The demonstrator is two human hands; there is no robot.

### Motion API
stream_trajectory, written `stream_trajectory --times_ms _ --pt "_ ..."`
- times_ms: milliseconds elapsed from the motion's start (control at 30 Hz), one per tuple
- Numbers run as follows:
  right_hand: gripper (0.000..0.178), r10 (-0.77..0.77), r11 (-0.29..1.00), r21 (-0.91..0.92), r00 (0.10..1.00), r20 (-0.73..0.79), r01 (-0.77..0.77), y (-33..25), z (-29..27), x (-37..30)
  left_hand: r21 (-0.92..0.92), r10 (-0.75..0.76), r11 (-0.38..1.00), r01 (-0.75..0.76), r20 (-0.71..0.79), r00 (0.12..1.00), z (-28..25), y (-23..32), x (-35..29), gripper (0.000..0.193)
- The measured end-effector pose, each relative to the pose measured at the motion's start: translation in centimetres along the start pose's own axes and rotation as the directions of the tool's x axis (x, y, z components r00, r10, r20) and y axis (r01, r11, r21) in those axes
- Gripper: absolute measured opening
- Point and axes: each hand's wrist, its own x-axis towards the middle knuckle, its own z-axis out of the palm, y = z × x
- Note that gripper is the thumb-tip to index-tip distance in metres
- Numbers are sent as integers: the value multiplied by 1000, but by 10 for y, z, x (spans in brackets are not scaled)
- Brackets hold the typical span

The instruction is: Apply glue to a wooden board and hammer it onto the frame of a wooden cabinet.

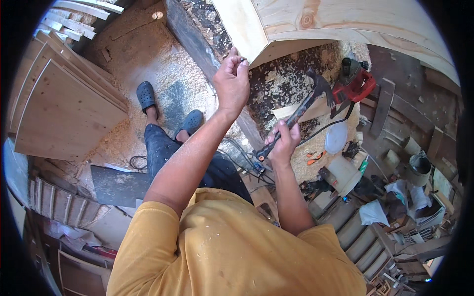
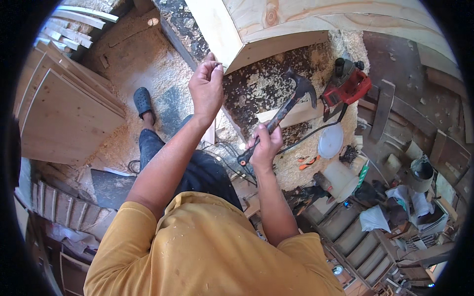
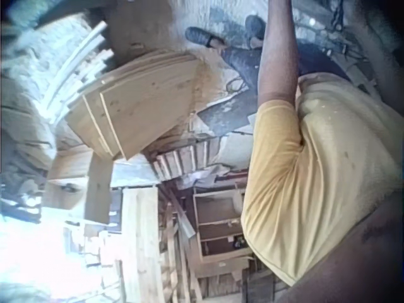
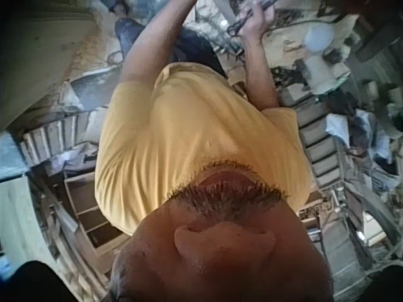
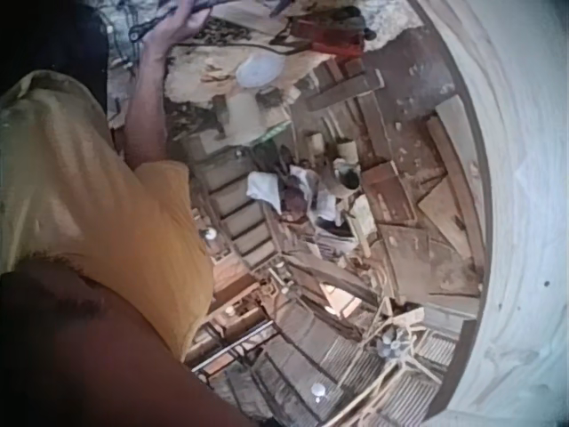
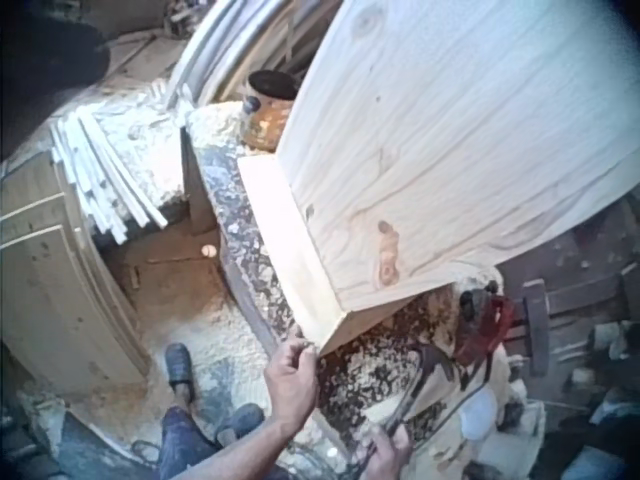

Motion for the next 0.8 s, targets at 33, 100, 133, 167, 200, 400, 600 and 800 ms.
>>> stream_trajectory --times_ms 33,100,133,167,200,400,600,800 --pt "11 -10 1000 2 1000 12 10 -2 -5 -2 -13 -15 1000 15 -14 1000 4 0 -2 10" --pt "10 -20 1000 -11 1000 17 21 -4 -10 -2 30 -26 999 26 -20 999 8 0 -3 10" --pt "10 -29 999 -25 1000 11 29 -4 -12 -2 28 -27 999 28 -23 999 10 -1 -3 10" --pt "9 -22 1000 -15 1000 14 22 -4 -13 -1 64 -1 998 4 -34 999 11 -1 -3 10" --pt "9 -14 1000 -21 1000 22 14 -4 -13 -1 106 16 994 -12 -38 999 12 -2 -3 10" --pt "9 -4 1000 -16 1000 19 4 -3 -15 1 152 -9 988 16 -47 999 19 4 -6 10" --pt "9 -50 985 -164 997 60 60 -1 -29 1 242 37 970 -25 -42 998 16 8 -7 22" --pt "26 -366 453 -701 832 417 551 -45 -34 12 167 -45 985 32 71 996 -7 -1 -27 11"
